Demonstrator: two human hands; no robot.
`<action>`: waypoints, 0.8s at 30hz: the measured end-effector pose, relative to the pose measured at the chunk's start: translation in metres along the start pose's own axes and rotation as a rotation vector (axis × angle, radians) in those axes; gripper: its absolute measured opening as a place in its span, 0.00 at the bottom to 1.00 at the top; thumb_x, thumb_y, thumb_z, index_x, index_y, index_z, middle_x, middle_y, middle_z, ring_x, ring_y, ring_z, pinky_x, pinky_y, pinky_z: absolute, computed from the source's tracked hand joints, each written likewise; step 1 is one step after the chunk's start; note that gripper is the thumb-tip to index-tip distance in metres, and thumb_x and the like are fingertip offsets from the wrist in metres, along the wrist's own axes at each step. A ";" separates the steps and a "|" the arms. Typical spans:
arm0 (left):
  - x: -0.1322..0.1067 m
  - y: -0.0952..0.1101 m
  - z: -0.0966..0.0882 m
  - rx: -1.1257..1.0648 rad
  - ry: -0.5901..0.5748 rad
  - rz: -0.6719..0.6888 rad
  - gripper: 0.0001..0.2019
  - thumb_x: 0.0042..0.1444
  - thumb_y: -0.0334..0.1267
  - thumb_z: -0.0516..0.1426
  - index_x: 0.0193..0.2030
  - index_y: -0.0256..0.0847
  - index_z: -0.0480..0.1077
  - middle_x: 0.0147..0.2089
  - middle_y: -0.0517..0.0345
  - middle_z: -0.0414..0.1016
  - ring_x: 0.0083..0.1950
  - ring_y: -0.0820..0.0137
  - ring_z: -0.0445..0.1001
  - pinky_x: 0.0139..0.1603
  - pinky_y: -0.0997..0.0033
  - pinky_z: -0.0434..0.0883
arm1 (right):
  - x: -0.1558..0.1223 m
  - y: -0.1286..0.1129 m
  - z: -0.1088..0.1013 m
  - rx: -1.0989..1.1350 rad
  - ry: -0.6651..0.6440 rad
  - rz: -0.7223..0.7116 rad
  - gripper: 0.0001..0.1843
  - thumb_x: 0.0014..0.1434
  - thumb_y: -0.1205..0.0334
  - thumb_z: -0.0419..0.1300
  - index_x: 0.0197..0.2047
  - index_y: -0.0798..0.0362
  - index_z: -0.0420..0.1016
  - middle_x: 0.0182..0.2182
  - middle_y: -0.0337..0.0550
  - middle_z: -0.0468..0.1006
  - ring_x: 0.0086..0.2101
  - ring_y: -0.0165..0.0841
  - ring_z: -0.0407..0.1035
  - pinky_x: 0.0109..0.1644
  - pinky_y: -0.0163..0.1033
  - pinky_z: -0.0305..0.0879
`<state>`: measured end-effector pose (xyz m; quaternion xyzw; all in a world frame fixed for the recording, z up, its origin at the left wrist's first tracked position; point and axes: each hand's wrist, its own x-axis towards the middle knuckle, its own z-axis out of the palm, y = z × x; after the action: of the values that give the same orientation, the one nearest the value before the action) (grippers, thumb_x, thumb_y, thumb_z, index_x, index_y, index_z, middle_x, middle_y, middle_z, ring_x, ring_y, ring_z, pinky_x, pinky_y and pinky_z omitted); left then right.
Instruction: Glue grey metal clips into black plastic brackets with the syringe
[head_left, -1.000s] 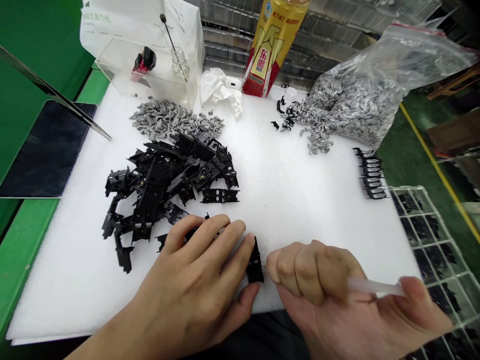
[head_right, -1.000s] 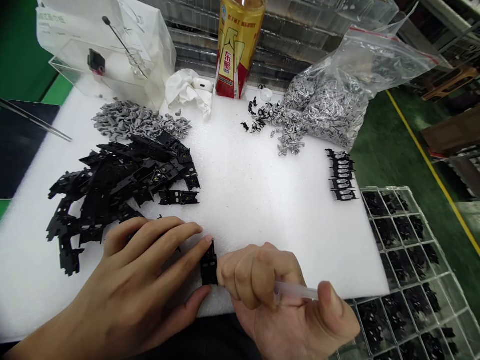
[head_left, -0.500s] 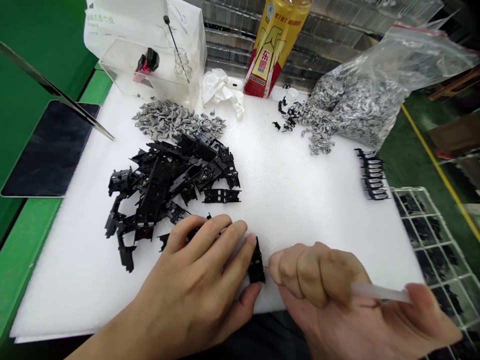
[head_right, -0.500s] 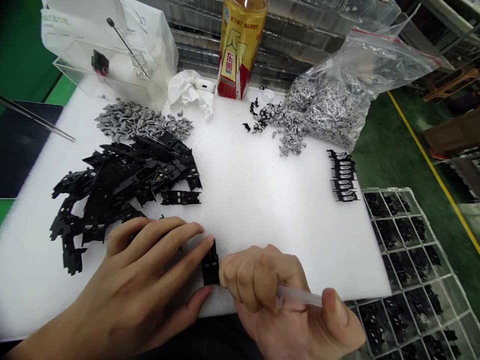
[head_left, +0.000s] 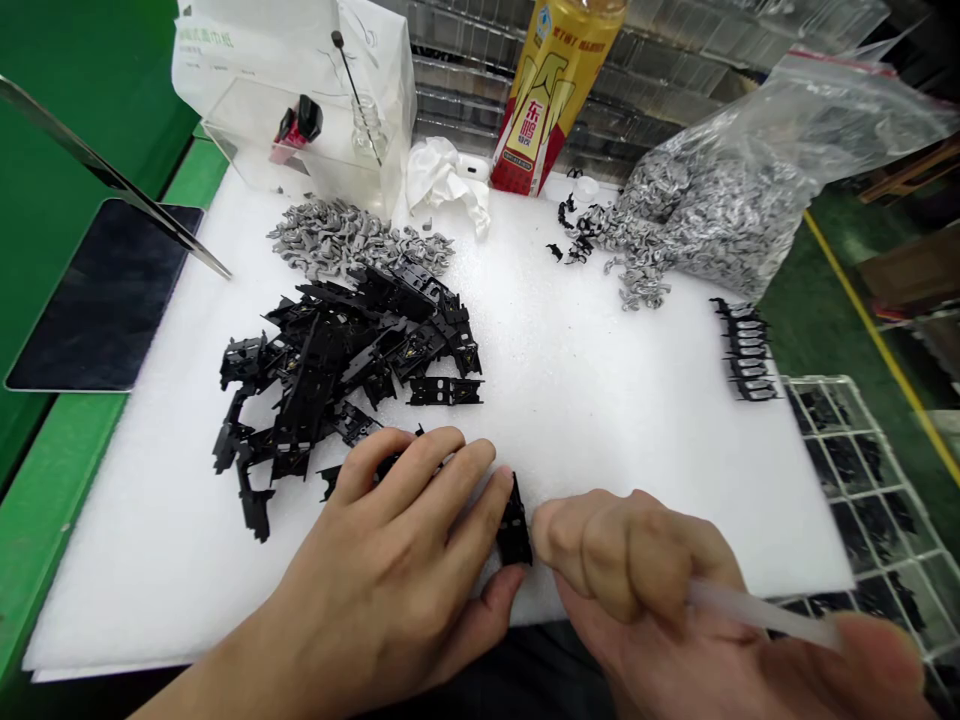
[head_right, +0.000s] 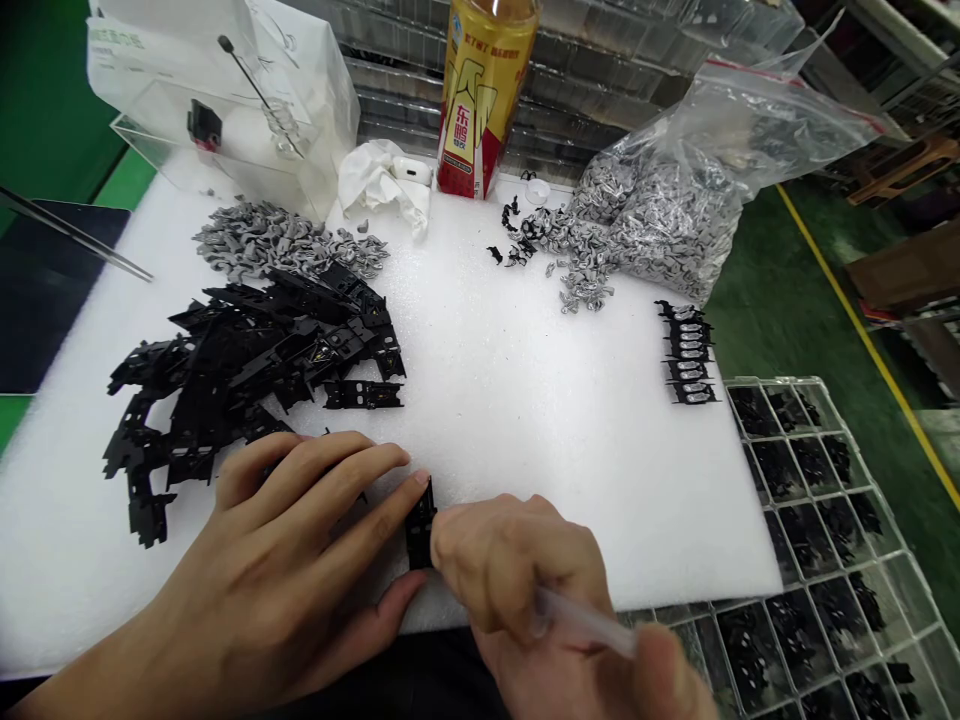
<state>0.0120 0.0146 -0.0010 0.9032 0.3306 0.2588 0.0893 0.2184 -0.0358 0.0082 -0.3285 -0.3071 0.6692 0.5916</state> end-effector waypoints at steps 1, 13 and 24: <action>0.000 0.000 0.000 0.005 0.002 -0.002 0.18 0.69 0.45 0.60 0.56 0.34 0.79 0.57 0.45 0.81 0.58 0.51 0.76 0.59 0.48 0.62 | 0.001 0.000 0.000 0.046 0.011 -0.030 0.32 0.66 0.33 0.60 0.25 0.48 0.57 0.22 0.34 0.58 0.27 0.34 0.57 0.36 0.48 0.59; 0.000 0.001 0.001 0.020 0.015 0.004 0.18 0.69 0.46 0.60 0.57 0.34 0.79 0.57 0.45 0.81 0.58 0.52 0.76 0.60 0.48 0.62 | -0.001 0.003 0.000 0.120 0.050 -0.004 0.31 0.64 0.35 0.61 0.24 0.48 0.55 0.21 0.34 0.57 0.27 0.34 0.57 0.38 0.48 0.59; 0.000 0.000 -0.001 0.028 0.003 0.012 0.18 0.69 0.46 0.59 0.57 0.34 0.78 0.56 0.45 0.81 0.58 0.51 0.75 0.60 0.48 0.62 | 0.001 0.003 0.001 0.075 0.049 -0.021 0.32 0.65 0.33 0.59 0.24 0.48 0.54 0.20 0.34 0.56 0.26 0.33 0.55 0.36 0.49 0.58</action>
<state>0.0121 0.0145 -0.0001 0.9059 0.3288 0.2561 0.0748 0.2158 -0.0353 0.0068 -0.3193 -0.2708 0.6656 0.6178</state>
